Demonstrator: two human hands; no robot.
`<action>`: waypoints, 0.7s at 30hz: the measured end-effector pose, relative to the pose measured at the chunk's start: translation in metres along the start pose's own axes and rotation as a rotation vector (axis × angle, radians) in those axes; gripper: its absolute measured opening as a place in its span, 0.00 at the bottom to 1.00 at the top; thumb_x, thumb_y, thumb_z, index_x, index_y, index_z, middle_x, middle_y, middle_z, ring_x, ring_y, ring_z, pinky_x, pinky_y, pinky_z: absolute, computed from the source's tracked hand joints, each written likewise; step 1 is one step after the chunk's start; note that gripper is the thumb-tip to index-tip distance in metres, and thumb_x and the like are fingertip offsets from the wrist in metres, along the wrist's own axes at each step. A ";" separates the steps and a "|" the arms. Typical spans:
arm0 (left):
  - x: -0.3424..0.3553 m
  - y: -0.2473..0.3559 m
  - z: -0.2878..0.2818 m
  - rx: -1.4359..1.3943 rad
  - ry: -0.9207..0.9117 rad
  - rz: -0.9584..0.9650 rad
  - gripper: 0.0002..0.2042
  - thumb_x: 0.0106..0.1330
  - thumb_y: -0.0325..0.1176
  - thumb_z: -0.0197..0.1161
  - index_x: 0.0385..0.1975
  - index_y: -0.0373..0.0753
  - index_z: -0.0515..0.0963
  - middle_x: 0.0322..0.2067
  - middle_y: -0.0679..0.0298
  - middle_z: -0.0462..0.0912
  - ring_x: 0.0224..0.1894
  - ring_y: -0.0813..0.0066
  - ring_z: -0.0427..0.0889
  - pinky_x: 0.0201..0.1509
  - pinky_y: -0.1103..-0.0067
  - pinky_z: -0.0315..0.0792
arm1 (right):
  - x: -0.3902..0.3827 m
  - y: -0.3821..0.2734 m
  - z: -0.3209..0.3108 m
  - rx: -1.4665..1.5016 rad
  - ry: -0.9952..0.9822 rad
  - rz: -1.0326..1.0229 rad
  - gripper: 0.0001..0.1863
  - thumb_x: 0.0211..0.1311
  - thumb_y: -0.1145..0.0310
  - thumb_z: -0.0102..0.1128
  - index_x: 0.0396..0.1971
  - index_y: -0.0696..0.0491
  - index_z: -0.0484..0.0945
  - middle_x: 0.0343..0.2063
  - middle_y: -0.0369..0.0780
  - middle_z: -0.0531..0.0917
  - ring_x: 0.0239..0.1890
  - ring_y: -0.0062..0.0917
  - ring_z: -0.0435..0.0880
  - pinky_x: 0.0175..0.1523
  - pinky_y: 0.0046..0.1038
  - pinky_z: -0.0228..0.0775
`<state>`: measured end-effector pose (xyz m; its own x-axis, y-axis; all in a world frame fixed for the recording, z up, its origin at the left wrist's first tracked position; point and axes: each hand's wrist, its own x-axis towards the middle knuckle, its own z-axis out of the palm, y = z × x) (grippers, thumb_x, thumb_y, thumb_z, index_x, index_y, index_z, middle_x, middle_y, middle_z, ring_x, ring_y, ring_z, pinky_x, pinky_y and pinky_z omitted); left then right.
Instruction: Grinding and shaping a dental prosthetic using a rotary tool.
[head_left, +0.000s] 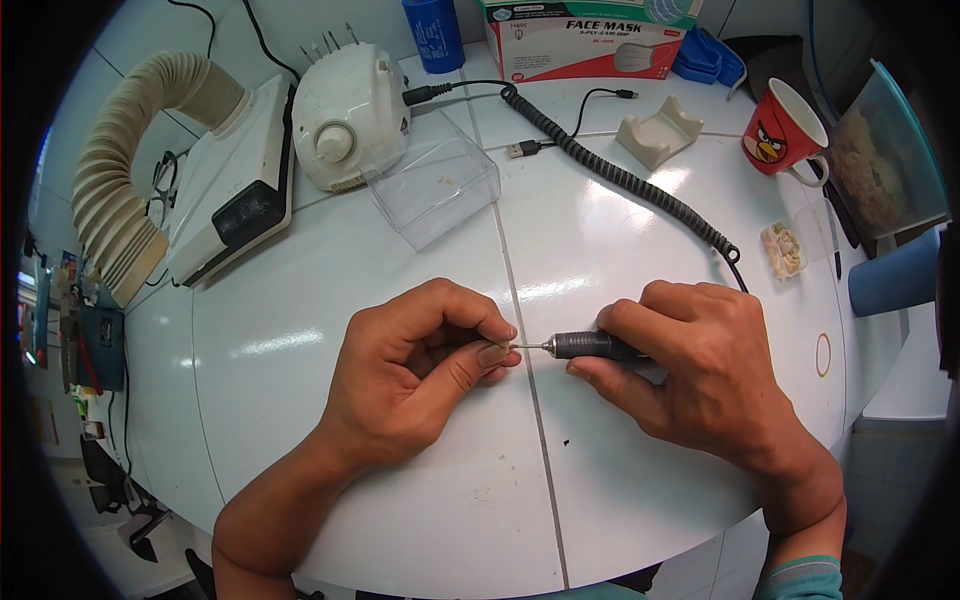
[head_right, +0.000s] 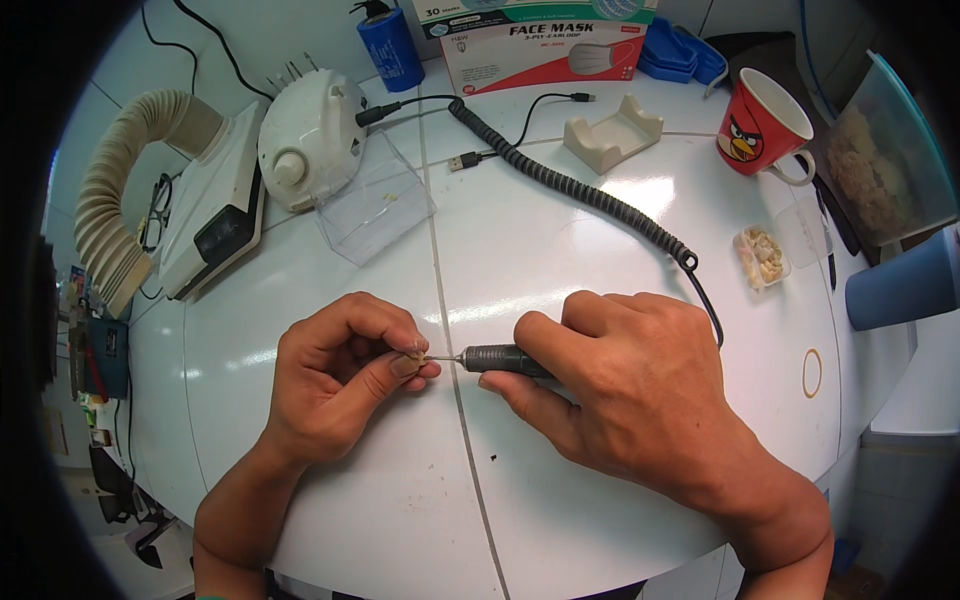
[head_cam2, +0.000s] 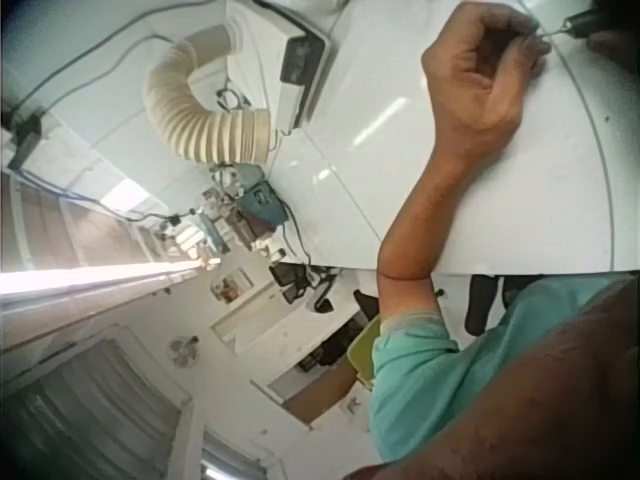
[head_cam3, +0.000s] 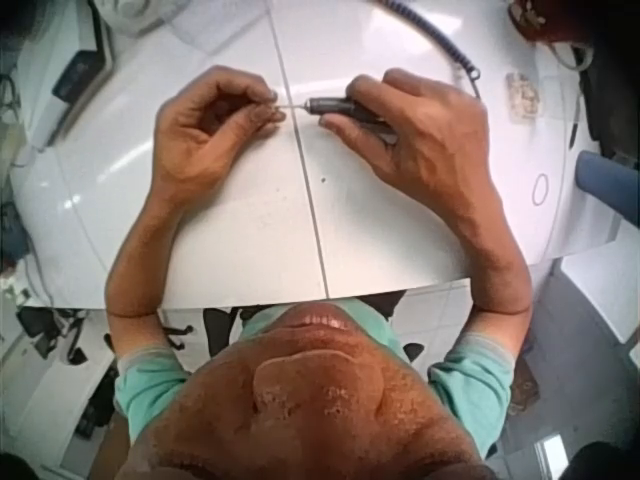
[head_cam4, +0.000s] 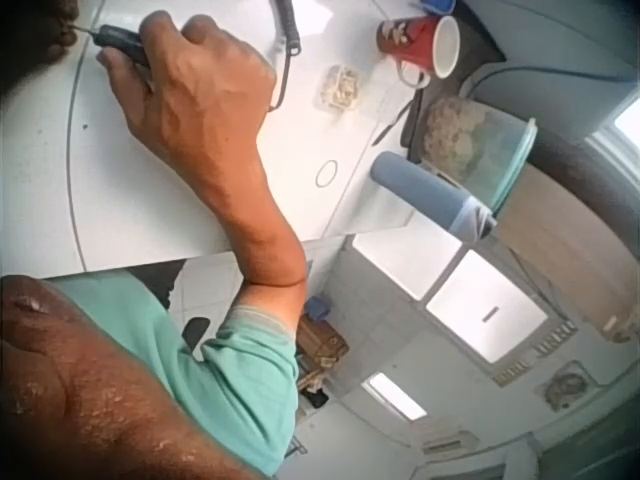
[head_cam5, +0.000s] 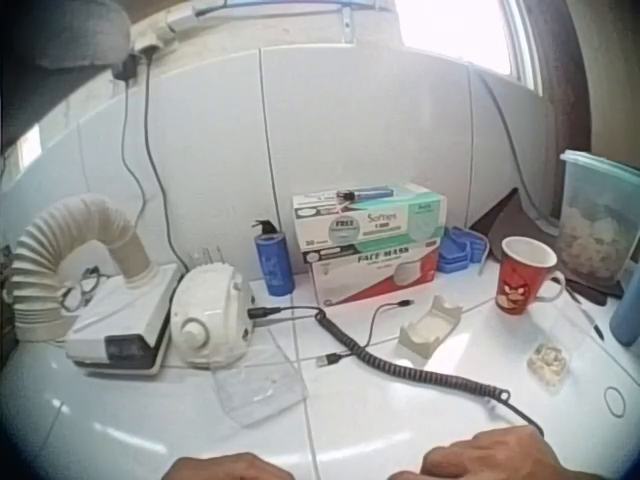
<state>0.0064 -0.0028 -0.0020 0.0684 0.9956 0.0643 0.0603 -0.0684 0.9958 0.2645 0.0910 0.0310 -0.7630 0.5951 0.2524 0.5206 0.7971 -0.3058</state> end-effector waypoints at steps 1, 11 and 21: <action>0.000 0.000 0.000 0.004 0.001 0.004 0.05 0.77 0.15 0.64 0.48 0.29 0.80 0.45 0.56 0.84 0.47 0.69 0.92 0.52 0.76 0.90 | 0.000 0.000 0.000 0.001 0.000 0.000 0.17 0.63 0.52 0.81 0.30 0.49 0.85 0.18 0.34 0.77 0.18 0.29 0.80 0.24 0.35 0.66; 0.000 0.001 0.000 0.024 -0.004 0.002 0.05 0.77 0.15 0.64 0.48 0.29 0.80 0.45 0.55 0.84 0.46 0.69 0.92 0.51 0.77 0.89 | 0.000 -0.001 -0.001 -0.008 -0.016 0.002 0.17 0.64 0.51 0.81 0.30 0.48 0.85 0.19 0.34 0.78 0.18 0.28 0.81 0.24 0.34 0.66; 0.000 -0.001 -0.001 0.032 -0.017 0.016 0.06 0.77 0.14 0.64 0.48 0.28 0.80 0.46 0.55 0.84 0.46 0.69 0.91 0.52 0.77 0.89 | 0.000 -0.001 -0.002 0.004 -0.022 0.005 0.17 0.64 0.51 0.81 0.30 0.48 0.85 0.19 0.35 0.78 0.19 0.29 0.82 0.25 0.35 0.68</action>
<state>0.0055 -0.0030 -0.0026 0.0862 0.9931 0.0790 0.0905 -0.0868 0.9921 0.2645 0.0900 0.0332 -0.7687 0.5967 0.2305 0.5229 0.7937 -0.3107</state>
